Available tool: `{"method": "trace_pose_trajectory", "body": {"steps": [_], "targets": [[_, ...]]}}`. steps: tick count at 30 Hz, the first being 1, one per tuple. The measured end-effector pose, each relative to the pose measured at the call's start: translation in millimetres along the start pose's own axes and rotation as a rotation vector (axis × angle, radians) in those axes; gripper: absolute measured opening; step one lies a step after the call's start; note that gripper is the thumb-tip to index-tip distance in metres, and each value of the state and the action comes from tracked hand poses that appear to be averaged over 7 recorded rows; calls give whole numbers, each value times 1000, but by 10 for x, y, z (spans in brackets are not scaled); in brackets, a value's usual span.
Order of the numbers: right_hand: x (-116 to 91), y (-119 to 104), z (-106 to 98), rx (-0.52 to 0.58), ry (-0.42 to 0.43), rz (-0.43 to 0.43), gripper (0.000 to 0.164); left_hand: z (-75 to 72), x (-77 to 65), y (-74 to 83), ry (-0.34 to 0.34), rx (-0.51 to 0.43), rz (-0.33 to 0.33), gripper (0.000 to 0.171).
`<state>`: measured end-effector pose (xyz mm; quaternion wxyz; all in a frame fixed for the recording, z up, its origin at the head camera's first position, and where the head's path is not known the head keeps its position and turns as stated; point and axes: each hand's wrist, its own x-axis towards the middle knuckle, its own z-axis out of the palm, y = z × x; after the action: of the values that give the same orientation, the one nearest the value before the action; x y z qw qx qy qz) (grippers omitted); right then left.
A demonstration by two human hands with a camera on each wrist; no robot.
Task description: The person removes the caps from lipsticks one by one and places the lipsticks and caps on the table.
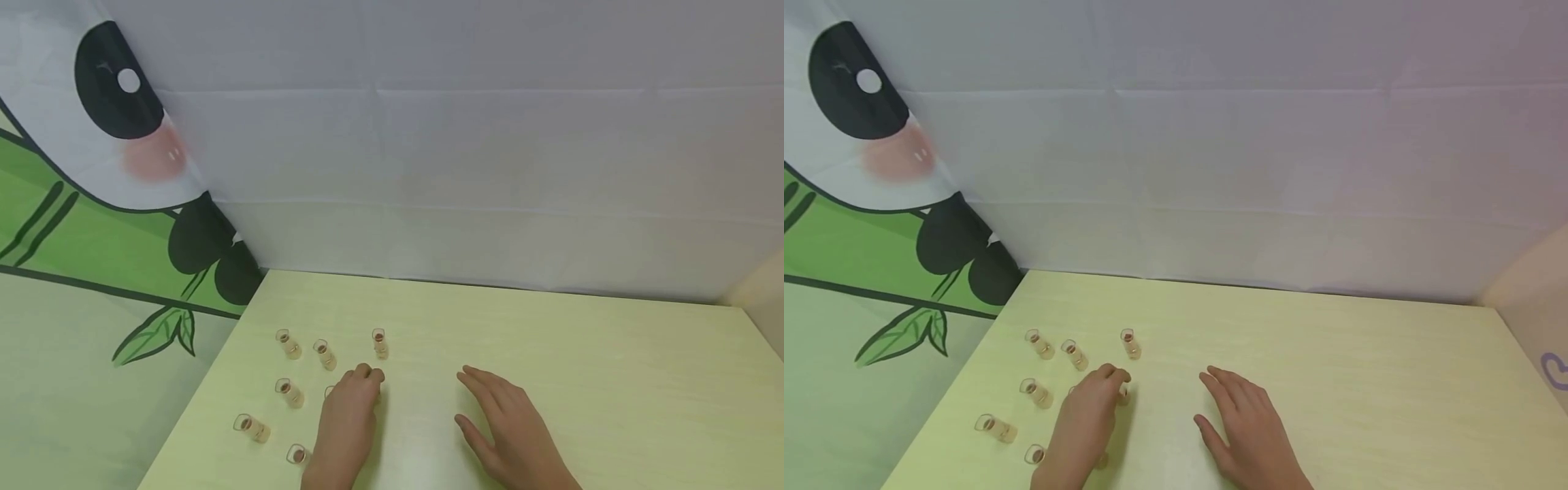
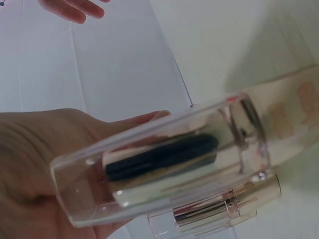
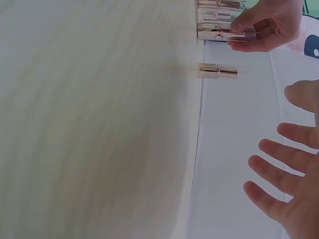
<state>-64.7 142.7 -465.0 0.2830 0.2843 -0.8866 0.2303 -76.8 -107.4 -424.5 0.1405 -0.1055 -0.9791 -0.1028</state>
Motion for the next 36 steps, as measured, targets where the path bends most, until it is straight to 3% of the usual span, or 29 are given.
{"method": "trace_pose_trajectory", "body": {"steps": [8, 18, 29, 36], "targets": [[27, -28, -22, 0, -8, 12, 52, -79, 58, 89, 21, -90, 47, 25], [155, -17, -95, 49, -39, 32, 51, -160, 162, 333, 51, -393, 109, 19], [249, -14, -127, 67, -37, 35, 48, -263, 252, 523, 23, -526, 176, 17], [290, -32, -189, 132, -48, 83, 57, -335, 301, 571, -19, -625, 209, 20]]}}
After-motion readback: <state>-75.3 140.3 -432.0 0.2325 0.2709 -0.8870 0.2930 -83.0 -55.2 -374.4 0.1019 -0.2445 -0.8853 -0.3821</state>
